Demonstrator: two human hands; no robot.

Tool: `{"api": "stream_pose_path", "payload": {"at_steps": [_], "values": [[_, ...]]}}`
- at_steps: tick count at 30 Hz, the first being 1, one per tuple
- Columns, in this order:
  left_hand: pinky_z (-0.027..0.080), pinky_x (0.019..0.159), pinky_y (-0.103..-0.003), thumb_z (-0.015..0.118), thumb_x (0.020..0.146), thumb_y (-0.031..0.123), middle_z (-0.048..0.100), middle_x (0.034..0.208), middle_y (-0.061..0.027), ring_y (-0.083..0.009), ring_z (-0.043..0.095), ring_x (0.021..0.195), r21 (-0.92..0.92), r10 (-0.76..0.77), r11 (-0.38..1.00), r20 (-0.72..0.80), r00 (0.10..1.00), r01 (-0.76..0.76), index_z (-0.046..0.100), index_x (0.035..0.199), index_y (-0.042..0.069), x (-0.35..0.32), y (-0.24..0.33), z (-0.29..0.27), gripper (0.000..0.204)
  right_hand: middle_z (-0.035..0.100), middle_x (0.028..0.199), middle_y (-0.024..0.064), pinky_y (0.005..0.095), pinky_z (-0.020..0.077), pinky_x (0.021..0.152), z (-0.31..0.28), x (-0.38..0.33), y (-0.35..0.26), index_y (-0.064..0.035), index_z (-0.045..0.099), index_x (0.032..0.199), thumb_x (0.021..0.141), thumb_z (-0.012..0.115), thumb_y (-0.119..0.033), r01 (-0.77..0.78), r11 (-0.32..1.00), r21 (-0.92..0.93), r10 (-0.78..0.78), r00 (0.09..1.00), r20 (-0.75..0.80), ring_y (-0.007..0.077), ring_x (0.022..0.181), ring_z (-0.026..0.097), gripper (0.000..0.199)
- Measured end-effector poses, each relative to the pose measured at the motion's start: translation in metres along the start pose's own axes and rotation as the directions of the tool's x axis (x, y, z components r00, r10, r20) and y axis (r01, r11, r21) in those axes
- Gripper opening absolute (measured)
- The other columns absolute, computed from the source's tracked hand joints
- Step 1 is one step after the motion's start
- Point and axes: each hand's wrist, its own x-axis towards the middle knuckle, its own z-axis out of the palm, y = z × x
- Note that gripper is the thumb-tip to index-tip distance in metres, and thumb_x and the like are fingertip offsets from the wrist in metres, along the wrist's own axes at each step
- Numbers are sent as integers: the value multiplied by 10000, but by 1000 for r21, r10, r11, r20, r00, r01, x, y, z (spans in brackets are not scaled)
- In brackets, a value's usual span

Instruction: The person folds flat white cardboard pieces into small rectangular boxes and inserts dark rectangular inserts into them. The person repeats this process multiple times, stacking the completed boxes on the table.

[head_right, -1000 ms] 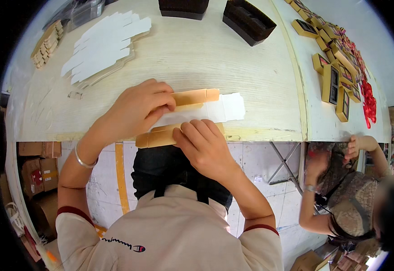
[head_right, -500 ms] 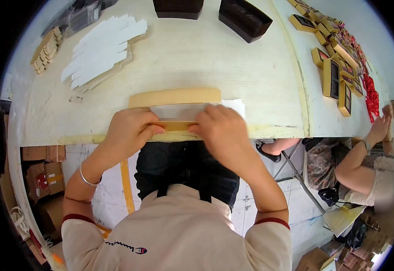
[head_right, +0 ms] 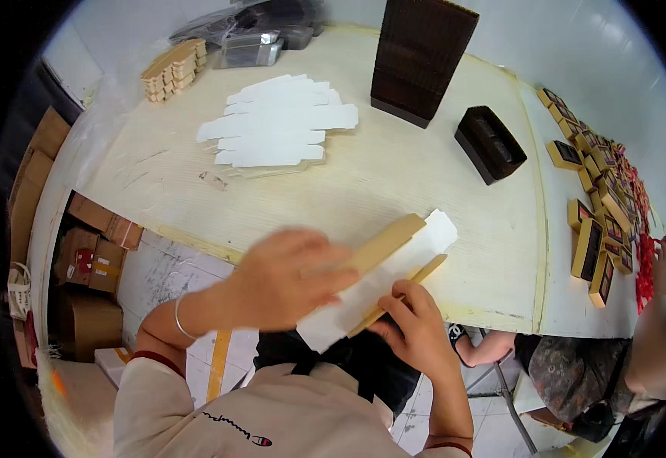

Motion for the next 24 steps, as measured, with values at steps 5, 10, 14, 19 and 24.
{"api": "stream_pose_path", "payload": {"at_steps": [5,10,14,19,24], "values": [[442,912,-368,642,692,11,410,1419,-68,-272,522,1074,-77,115,993,400,909,-92,515,1316,164,-15,-42,5,655,523,1032,121,373,449,729,-2,2,-1,-23,616,944,593,849,-248,44,999,-24,-44,999,13,296,833,523,477],[464,888,-350,705,723,147,440,1390,-36,-226,534,1055,-284,270,945,400,876,-161,514,1286,89,-13,-24,22,598,548,1070,122,378,434,731,-4,-11,10,-30,624,909,578,840,-305,56,995,-78,-57,998,-23,303,838,514,481],[498,741,-299,749,669,261,575,1065,-21,-200,565,939,-292,375,904,187,908,-312,613,867,58,6,-54,79,315,549,1120,124,389,427,726,4,-5,33,-37,623,876,605,821,-287,100,976,-194,-111,993,-48,306,844,516,419],[484,698,-318,770,659,270,598,928,-13,-215,560,812,-389,320,894,204,925,-223,593,850,64,15,-57,134,332,551,960,99,356,395,655,23,-29,87,-50,610,820,640,791,-181,151,981,-122,-167,977,-130,277,773,490,287],[442,595,-323,811,644,229,564,743,-17,-214,520,669,-411,118,910,124,985,-57,601,808,61,25,-37,167,315,470,757,70,350,362,602,40,-27,104,-44,518,719,666,717,-11,85,995,-43,-92,977,-191,266,694,441,209]]}}
